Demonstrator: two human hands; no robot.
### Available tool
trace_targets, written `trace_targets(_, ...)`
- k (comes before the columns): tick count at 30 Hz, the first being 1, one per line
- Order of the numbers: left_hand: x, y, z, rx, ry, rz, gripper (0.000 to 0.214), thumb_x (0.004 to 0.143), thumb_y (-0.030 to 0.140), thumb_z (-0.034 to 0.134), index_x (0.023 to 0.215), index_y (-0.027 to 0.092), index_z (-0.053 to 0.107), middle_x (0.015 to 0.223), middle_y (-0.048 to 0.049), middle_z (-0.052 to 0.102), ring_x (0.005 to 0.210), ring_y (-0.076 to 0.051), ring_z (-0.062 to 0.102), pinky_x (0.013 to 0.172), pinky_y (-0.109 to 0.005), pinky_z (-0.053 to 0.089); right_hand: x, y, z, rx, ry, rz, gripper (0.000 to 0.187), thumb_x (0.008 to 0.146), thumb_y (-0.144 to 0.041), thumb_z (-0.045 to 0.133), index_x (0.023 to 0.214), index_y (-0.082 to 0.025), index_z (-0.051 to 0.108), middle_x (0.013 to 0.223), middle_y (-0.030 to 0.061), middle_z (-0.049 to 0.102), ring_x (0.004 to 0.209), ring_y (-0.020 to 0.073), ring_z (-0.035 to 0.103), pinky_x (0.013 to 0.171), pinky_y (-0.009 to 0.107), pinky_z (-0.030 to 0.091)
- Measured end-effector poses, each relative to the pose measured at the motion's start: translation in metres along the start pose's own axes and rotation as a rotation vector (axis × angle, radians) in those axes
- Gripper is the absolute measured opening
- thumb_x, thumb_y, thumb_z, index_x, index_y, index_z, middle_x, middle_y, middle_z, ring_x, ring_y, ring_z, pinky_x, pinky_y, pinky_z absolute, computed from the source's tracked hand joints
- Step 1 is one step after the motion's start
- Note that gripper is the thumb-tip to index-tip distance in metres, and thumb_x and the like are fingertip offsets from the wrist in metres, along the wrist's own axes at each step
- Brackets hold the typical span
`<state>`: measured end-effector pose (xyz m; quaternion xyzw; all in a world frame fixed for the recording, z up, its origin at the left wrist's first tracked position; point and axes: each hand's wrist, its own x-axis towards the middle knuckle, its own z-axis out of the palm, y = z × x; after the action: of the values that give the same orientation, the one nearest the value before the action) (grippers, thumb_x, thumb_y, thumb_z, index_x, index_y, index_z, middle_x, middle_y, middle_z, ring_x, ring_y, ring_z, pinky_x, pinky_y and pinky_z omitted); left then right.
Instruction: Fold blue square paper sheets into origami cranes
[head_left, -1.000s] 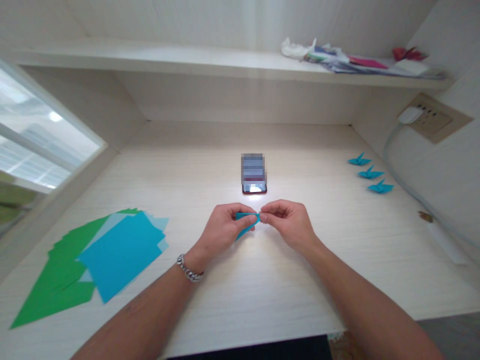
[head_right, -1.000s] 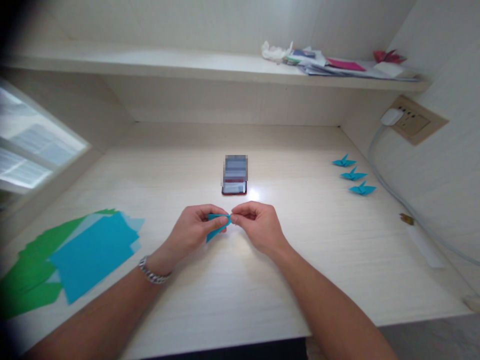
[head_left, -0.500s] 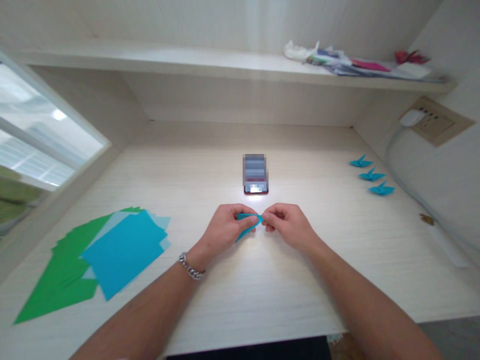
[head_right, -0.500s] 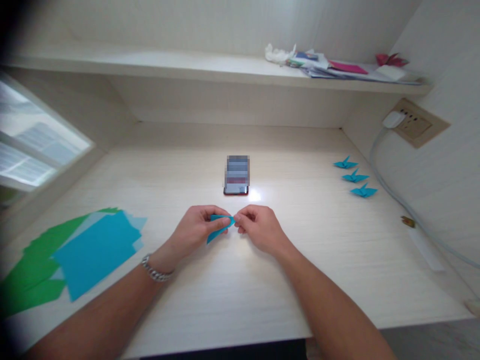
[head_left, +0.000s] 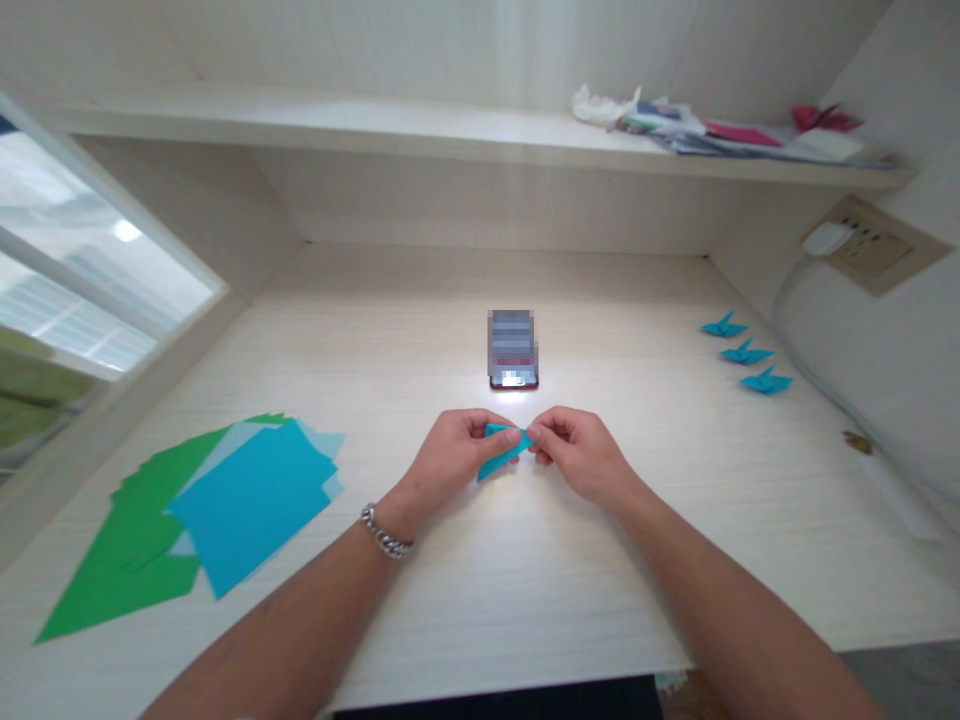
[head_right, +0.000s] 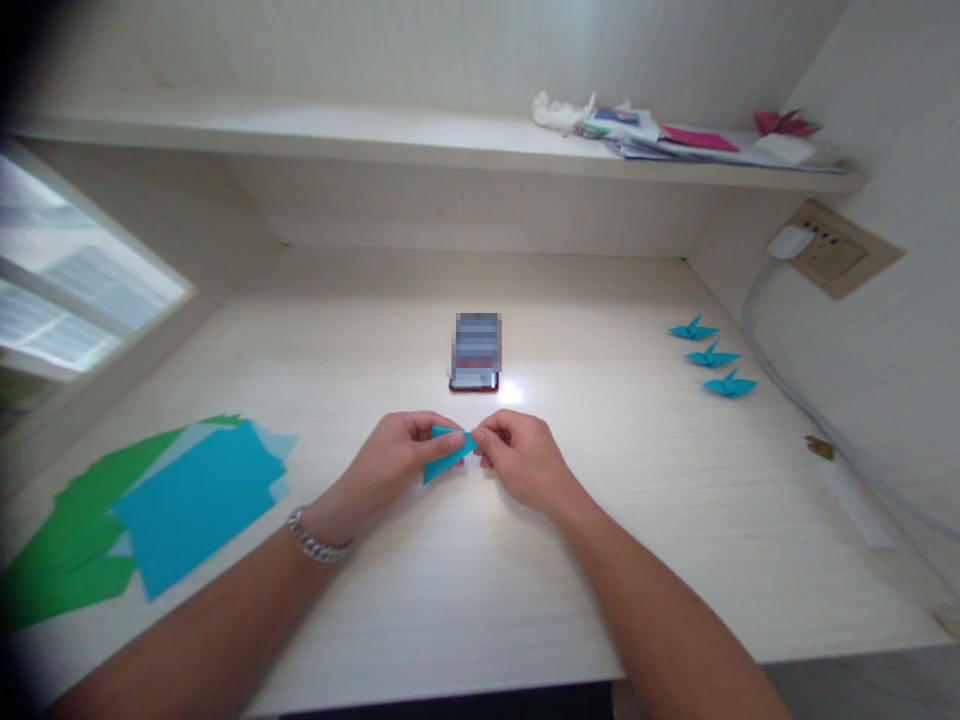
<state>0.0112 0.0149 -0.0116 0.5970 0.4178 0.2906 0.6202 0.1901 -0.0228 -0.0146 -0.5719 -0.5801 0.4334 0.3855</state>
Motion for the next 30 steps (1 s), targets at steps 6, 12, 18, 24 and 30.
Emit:
trace_targets(6,0.0011,0.0009,0.0003,0.002,0.057,-0.036,0.025,0.069,0.033,0.072,0.082,0.011,0.071,0.071,-0.0075,0.071,0.062,-0.016,0.062,0.056,-0.025,0.048,0.0,-0.0014,-0.0006,0.008,-0.034,0.011,0.017,0.082,-0.03,0.056,0.074,-0.016,0.061,0.063,0.0016,0.063,0.058,0.0132,0.059,0.057,0.024,0.045)
trace_targets(12,0.0022,0.001,-0.0012,-0.014,0.111,-0.021,0.023,0.07,0.034,0.071,0.077,0.012,0.071,0.07,-0.0055,0.069,0.06,-0.014,0.058,0.054,-0.023,0.045,-0.0002,-0.0009,0.0015,-0.022,-0.005,-0.003,0.017,0.083,-0.029,0.054,0.072,-0.017,0.058,0.06,-0.0001,0.06,0.056,0.0123,0.056,0.054,0.024,0.042)
trace_targets(18,0.0024,-0.0025,-0.002,-0.026,0.125,0.006,0.023,0.072,0.035,0.069,0.073,0.013,0.069,0.067,-0.0044,0.066,0.06,-0.013,0.056,0.056,-0.024,0.044,0.0009,-0.0001,0.0011,0.04,-0.058,-0.014,0.014,0.082,-0.029,0.055,0.075,-0.017,0.059,0.063,0.0002,0.06,0.058,0.0126,0.055,0.055,0.024,0.042)
trace_targets(24,0.0041,-0.0065,-0.0019,0.019,0.097,0.024,0.029,0.077,0.04,0.062,0.078,0.012,0.069,0.067,-0.0048,0.064,0.058,-0.013,0.054,0.052,-0.025,0.042,0.0012,0.0024,0.0034,0.026,-0.022,-0.034,0.016,0.083,-0.029,0.053,0.072,-0.018,0.057,0.062,-0.0009,0.058,0.058,0.0123,0.053,0.055,0.024,0.041)
trace_targets(30,-0.0006,0.0002,0.0007,0.328,0.141,0.174,0.025,0.083,0.036,0.054,0.077,0.014,0.065,0.068,-0.0022,0.062,0.061,-0.013,0.053,0.055,-0.023,0.041,0.0019,0.0041,0.0037,0.014,-0.041,-0.04,0.013,0.081,-0.026,0.054,0.074,-0.017,0.06,0.066,-0.0001,0.06,0.062,0.0128,0.054,0.058,0.024,0.041)
